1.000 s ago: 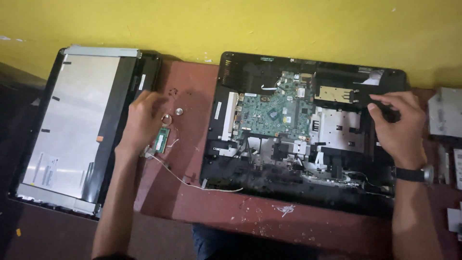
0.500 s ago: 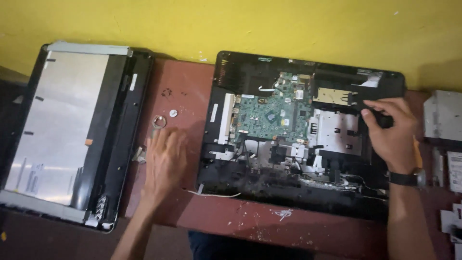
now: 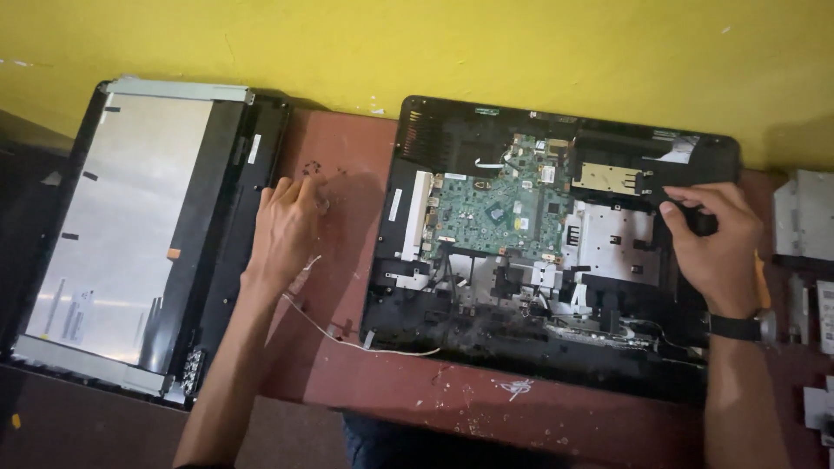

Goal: Removing screws and disconnecting ribbon cables to extract a motherboard from a laptop chassis.

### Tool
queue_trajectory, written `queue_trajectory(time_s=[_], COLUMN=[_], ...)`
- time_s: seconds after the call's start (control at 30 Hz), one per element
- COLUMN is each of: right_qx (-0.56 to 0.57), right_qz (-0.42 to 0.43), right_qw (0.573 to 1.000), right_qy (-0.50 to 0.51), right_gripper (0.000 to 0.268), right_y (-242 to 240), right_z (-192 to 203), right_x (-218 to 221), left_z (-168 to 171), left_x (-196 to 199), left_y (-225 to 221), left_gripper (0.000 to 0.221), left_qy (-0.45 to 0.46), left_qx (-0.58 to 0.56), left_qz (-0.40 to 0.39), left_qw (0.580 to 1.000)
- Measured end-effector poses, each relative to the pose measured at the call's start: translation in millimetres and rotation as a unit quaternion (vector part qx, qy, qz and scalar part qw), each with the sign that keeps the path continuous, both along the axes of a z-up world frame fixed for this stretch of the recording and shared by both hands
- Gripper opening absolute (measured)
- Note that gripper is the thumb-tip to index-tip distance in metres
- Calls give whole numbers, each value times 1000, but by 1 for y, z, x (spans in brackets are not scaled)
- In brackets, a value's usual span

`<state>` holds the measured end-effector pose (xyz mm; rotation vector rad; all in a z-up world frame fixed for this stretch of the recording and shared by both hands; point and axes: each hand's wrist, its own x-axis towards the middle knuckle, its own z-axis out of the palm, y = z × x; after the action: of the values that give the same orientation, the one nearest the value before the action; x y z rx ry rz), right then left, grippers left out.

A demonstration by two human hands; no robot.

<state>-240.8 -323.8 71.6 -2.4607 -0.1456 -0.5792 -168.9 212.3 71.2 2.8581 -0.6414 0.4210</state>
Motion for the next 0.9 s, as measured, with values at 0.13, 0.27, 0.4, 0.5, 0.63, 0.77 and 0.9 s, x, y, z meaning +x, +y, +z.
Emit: queue_trajectory(time_s=[0.13,0.27,0.4,0.5,0.63,0.77,0.9], right_qx=[2,4,-27,-10,-58,-42,-5], right_qz=[7,4,-12,6,40,142,220], right_qw=[1000,1000,999,999,996,988,975], right_qy=[-3,-4,-22,-38,-51,-47,-32], right_gripper=[19,18,19,19,19,14,14], right_y=[0,0,-3,3,34,88,128], right_z=[-1,2,7,19,47,50,25], right_x=[1,-1,-1,-2,0,13,42], left_z=[-20,-29,3,27,50,4,-7], left_x=[10,12,8,13,16,37,47], left_y=[9,11,-4,-28,-109,-173,-194], left_gripper=[46,20,16,46,37,36,38], left_qy=[9,39,97,52,133,37,47], left_qx=[34,61,-1,-135,-210,-132,-23], left_qz=[-2,-22,-38,-165,-191,-250,-233], left_qw=[999,997,995,976,950,959,971])
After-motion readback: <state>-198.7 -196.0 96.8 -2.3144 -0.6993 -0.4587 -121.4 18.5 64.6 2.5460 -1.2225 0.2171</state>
